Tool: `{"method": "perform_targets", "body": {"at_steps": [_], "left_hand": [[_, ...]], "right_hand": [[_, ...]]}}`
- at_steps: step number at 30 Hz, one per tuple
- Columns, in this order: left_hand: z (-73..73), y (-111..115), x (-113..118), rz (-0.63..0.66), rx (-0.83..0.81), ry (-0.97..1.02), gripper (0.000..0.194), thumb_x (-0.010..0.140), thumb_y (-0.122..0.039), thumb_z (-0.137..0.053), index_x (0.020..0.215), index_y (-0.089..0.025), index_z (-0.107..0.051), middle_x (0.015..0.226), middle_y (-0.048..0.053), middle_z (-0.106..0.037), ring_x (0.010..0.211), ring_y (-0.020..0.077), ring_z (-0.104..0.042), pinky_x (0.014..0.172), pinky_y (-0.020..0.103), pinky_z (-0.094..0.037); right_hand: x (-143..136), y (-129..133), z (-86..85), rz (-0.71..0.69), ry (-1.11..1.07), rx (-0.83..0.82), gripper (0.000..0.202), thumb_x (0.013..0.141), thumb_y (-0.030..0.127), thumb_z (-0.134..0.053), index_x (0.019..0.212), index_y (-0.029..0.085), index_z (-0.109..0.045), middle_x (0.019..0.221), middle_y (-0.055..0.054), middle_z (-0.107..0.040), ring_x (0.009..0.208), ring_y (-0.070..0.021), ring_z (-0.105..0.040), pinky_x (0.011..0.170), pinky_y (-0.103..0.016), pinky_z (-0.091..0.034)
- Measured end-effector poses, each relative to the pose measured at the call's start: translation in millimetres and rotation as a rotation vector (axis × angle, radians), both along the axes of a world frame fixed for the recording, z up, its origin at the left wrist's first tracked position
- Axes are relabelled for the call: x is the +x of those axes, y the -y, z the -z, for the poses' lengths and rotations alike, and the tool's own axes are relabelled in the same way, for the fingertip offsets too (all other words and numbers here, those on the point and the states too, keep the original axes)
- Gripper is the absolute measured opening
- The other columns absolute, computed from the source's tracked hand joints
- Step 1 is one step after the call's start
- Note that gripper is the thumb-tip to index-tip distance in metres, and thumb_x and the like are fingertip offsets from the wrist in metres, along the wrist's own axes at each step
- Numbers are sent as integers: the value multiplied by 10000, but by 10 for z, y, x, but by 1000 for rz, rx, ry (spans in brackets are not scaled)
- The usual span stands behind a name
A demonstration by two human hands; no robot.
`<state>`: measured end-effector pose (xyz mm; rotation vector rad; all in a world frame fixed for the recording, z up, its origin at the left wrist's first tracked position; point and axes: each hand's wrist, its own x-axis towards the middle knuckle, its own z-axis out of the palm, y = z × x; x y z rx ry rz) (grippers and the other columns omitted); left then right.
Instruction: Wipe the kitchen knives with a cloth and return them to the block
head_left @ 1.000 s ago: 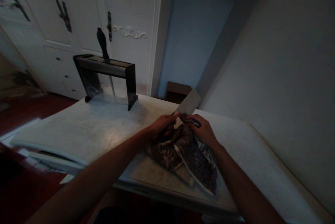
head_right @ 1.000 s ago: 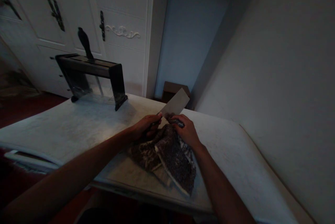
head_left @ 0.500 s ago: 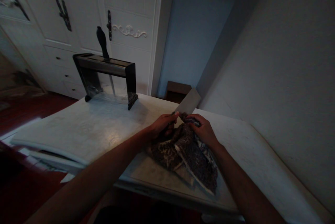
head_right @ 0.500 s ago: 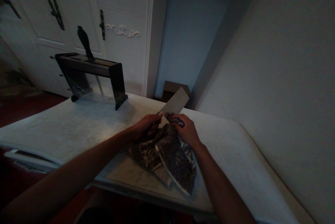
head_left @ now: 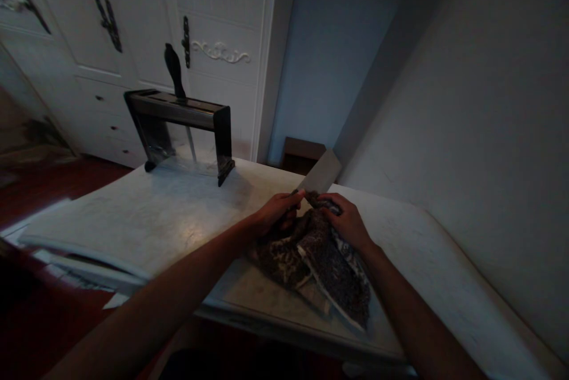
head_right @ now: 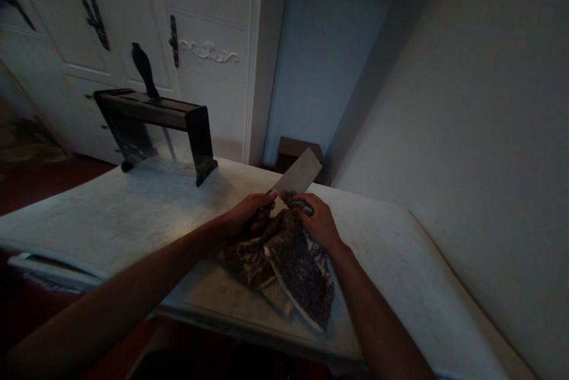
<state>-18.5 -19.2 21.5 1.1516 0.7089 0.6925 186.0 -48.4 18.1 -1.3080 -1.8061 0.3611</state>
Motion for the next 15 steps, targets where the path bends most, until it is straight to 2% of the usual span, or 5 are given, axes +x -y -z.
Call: {"method": "perform_targets", "body": {"at_steps": [15], "left_hand": [[2,-2,-9,8,4,5,449,776,-609,-588,761,-180,-459,476,-86,-366,318,57,-346,332,190,-208]], "right_hand": [[-17,13,-23,7,-10,8,234,741,272,-579,950,223,-673,996,-42,-688,956,-221,-619,929,-375,-442]]}}
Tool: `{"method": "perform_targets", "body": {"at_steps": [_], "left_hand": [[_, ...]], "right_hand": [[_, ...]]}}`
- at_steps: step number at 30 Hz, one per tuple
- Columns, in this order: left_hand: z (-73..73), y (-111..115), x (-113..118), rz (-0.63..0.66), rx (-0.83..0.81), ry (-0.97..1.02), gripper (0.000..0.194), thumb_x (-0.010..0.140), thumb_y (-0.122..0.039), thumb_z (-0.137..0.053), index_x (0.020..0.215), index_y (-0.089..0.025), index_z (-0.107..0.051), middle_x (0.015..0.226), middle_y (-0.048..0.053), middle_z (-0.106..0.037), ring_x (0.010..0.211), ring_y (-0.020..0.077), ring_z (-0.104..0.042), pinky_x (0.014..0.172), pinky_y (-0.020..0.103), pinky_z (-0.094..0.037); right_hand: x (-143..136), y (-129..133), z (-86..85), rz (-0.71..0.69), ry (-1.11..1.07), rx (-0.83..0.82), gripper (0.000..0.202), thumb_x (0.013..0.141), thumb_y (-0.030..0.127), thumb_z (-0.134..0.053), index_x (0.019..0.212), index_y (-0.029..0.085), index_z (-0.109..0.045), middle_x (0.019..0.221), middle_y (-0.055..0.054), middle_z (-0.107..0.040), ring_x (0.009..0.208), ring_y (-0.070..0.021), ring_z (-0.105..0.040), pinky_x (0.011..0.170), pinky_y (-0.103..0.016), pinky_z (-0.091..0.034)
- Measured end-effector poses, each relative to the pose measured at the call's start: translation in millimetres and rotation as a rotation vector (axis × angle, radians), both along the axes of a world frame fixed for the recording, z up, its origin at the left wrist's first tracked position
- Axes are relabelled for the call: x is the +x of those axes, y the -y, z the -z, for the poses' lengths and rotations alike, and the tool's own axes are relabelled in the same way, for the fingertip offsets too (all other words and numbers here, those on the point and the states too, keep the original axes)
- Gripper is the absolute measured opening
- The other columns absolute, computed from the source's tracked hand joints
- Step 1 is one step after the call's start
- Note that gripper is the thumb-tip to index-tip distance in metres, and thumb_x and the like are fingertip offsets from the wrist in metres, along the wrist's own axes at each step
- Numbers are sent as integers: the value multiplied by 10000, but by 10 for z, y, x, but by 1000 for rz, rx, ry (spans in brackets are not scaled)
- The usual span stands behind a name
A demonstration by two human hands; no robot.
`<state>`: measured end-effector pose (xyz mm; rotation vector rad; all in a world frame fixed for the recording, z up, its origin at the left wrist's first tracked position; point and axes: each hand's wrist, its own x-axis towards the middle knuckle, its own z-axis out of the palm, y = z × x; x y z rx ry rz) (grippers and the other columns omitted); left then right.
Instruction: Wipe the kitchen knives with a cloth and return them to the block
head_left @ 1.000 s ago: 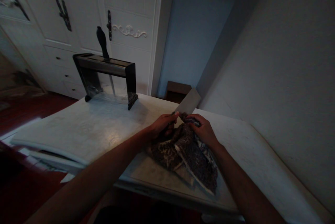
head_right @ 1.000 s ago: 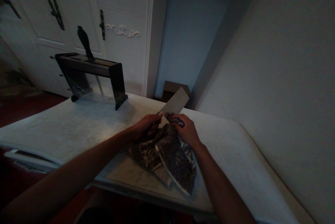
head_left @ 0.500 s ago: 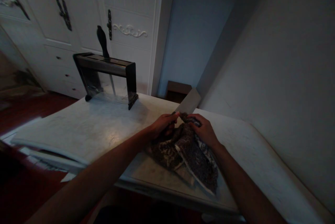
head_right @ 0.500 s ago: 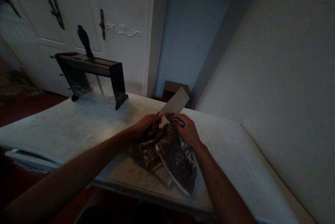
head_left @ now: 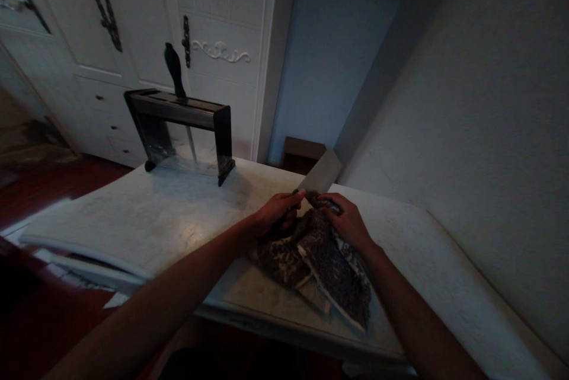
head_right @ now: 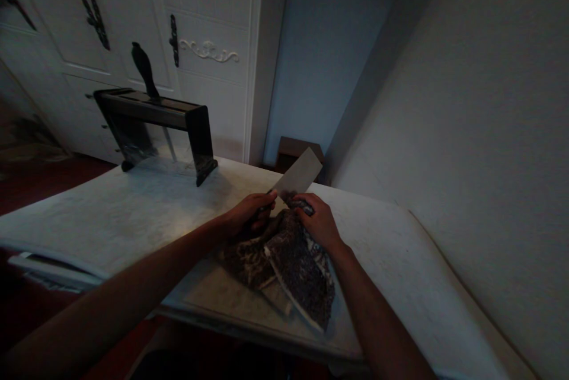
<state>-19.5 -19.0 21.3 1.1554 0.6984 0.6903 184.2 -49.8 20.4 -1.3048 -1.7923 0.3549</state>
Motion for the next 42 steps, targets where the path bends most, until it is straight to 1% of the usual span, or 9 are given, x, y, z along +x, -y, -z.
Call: {"method": "perform_targets", "body": {"at_steps": [4,10,17,24,34,42], "left_hand": [[-14,9,-2,-3,-7,-3,437,786,-597,-583,755,-180,-456,479,-86,-364,319,54,-339,330,190,-200],[-7,9,3,-3,-7,10,460,758,-614,-605,752,-179,-458,476,-86,-362,314,56,-341,325,192,-211],[-10,9,0,-7,1,-18,452,777,-612,-585,755,-178,-460,480,-84,-367,315,57,-344,327,191,-213],[-13,4,2,-6,-5,-12,431,794,-593,-573,750,-179,-461,478,-83,-366,318,56,-342,330,191,-205],[-11,10,1,-1,-1,-13,452,779,-617,-583,756,-183,-456,474,-88,-359,315,58,-345,332,193,-209],[-6,5,7,-5,8,-6,463,763,-620,-599,746,-180,-459,467,-89,-353,315,55,-337,331,191,-208]], "right_hand": [[-3,1,0,3,-4,-8,229,744,265,-579,948,224,-673,997,-42,-687,960,-222,-619,930,-379,-441],[-5,4,-3,-8,-8,-1,230,744,277,-581,946,222,-676,1000,-46,-689,966,-225,-620,930,-378,-442],[2,1,-5,-2,1,1,243,742,281,-588,955,208,-677,1001,-56,-688,973,-226,-619,933,-375,-440],[5,1,6,6,16,10,225,755,277,-579,951,221,-675,1000,-48,-686,967,-224,-619,929,-380,-443],[2,10,-12,3,16,10,226,751,278,-581,950,230,-676,999,-43,-688,976,-231,-621,933,-385,-444],[-11,13,-6,46,7,27,231,748,284,-577,947,222,-679,1011,-53,-693,979,-235,-625,937,-394,-445]]}}
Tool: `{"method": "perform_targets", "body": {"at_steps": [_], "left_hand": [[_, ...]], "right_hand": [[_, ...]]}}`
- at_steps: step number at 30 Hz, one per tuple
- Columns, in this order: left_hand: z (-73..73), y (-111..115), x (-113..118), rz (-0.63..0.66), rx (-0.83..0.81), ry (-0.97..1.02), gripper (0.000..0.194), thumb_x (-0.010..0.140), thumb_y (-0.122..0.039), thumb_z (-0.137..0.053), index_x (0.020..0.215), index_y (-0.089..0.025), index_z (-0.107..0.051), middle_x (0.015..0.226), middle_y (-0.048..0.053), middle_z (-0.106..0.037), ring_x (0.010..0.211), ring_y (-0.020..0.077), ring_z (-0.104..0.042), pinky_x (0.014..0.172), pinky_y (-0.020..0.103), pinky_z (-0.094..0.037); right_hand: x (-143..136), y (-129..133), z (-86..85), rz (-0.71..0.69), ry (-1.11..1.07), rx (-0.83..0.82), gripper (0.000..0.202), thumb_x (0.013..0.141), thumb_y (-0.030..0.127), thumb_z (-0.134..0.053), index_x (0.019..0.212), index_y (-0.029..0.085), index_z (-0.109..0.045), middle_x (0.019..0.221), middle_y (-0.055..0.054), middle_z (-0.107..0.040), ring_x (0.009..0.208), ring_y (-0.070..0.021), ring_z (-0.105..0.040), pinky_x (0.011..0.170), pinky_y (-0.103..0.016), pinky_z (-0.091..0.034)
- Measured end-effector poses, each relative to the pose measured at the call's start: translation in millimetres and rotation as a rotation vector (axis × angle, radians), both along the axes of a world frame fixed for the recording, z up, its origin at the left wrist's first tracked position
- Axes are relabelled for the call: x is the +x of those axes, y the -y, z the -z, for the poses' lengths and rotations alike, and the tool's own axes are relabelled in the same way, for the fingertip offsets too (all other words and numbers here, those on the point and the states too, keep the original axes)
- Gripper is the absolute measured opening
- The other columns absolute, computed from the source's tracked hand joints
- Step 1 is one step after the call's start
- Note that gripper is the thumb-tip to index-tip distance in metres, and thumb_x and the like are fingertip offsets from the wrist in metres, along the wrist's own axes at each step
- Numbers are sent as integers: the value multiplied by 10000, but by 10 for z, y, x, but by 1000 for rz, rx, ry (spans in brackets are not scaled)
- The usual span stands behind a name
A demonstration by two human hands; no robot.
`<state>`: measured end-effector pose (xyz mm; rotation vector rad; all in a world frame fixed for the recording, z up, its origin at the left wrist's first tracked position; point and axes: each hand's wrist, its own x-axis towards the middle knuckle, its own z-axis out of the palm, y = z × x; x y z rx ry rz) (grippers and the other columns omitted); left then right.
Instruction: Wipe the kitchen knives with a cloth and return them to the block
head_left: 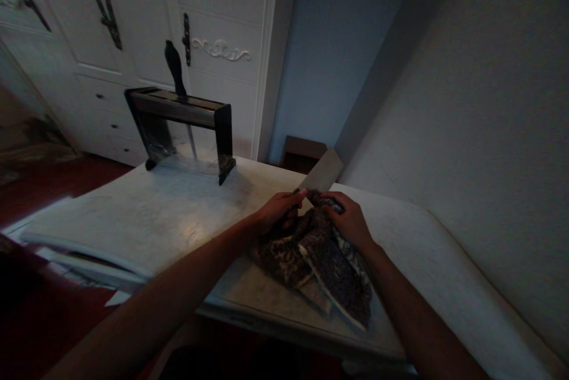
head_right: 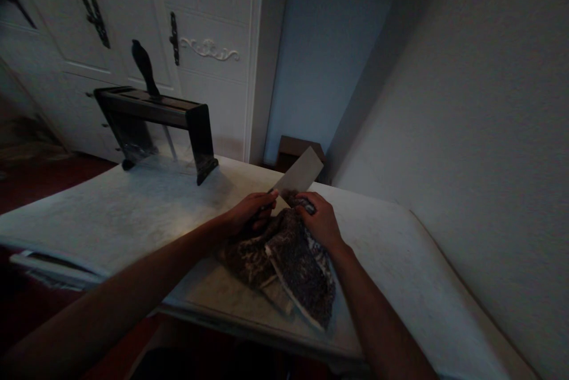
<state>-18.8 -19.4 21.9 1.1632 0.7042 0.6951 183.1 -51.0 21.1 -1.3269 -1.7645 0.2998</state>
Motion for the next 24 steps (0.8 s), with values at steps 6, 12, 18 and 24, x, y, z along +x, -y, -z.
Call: {"method": "perform_targets", "body": {"at_steps": [6,12,18,24], "left_hand": [[-2,6,-1,4,6,-9,470,760,-627,-597,741,-178,-459,476,-84,-357,323,54,-337,334,193,-196],[-6,5,-6,2,-8,-12,448,779,-610,-585,744,-180,-464,485,-84,-359,325,54,-340,334,194,-202],[-9,10,-7,5,-8,0,438,782,-598,-588,749,-179,-465,481,-84,-366,319,55,-344,330,192,-202],[-19,17,-6,2,-15,7,455,763,-608,-603,741,-178,-456,476,-86,-359,315,55,-344,330,191,-200]], "right_hand": [[-1,-2,4,34,-5,-2,240,742,302,-590,948,224,-685,1021,-54,-697,987,-245,-625,950,-406,-445],[10,-5,14,32,14,-2,244,749,287,-589,963,216,-683,1030,-60,-692,991,-244,-626,947,-402,-445],[4,-3,7,27,9,2,237,754,301,-583,954,217,-682,1026,-61,-694,988,-247,-627,939,-406,-450],[-5,2,-7,21,11,0,235,755,295,-583,951,211,-681,1026,-63,-694,987,-241,-627,941,-395,-448]]}}
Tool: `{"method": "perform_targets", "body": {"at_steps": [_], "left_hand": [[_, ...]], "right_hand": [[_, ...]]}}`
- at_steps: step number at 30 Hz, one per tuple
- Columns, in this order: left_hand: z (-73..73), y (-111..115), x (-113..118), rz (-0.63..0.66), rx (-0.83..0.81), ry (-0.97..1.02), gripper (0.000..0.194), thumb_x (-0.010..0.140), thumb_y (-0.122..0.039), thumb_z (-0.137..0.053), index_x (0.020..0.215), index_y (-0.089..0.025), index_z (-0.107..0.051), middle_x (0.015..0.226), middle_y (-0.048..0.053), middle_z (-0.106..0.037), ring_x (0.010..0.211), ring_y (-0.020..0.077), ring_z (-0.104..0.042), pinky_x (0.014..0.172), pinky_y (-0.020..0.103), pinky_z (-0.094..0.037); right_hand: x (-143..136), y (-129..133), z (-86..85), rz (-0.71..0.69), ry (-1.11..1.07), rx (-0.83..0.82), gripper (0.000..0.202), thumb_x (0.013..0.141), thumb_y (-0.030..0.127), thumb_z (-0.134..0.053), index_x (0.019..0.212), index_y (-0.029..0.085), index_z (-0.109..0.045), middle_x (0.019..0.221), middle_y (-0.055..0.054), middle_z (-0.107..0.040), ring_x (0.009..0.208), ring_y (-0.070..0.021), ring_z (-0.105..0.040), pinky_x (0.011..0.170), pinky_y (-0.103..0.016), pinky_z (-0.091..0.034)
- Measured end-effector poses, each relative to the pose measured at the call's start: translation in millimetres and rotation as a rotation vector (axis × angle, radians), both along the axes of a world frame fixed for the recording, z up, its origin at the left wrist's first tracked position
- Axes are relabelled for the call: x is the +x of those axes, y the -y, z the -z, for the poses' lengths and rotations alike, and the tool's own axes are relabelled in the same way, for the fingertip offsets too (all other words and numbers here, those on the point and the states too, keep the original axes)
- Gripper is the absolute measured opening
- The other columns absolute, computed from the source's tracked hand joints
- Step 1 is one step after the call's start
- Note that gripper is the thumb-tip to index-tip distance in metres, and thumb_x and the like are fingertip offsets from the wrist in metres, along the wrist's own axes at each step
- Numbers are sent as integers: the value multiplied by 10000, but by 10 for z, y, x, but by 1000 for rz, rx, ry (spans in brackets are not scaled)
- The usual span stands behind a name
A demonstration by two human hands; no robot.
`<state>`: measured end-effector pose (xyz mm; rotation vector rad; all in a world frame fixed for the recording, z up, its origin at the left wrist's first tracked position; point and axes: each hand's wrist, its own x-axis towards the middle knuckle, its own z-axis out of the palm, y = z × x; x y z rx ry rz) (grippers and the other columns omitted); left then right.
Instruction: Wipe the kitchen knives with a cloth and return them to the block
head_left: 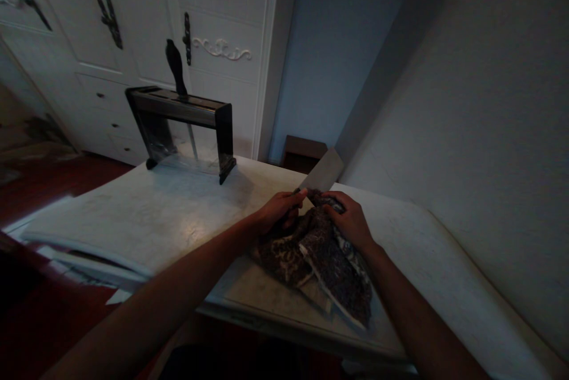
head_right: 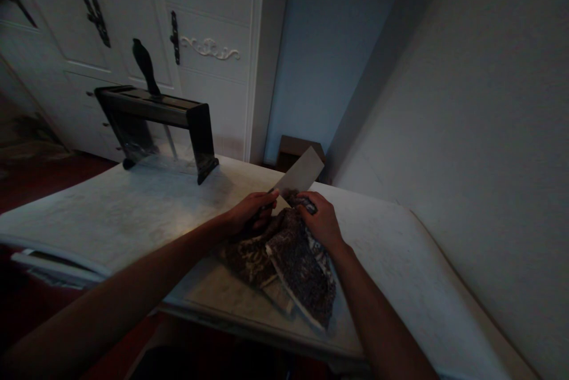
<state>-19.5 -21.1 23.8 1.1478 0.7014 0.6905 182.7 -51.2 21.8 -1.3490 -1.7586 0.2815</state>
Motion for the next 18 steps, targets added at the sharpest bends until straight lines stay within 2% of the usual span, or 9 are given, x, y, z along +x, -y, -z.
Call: {"method": "perform_targets", "body": {"at_steps": [18], "left_hand": [[-6,6,1,7,23,0,451,772,-604,-594,740,-180,-444,478,-89,-360,316,54,-347,330,191,-206]], "right_hand": [[14,-6,11,12,14,5,257,745,310,-584,958,205,-684,1020,-65,-695,976,-244,-625,941,-399,-448]]}}
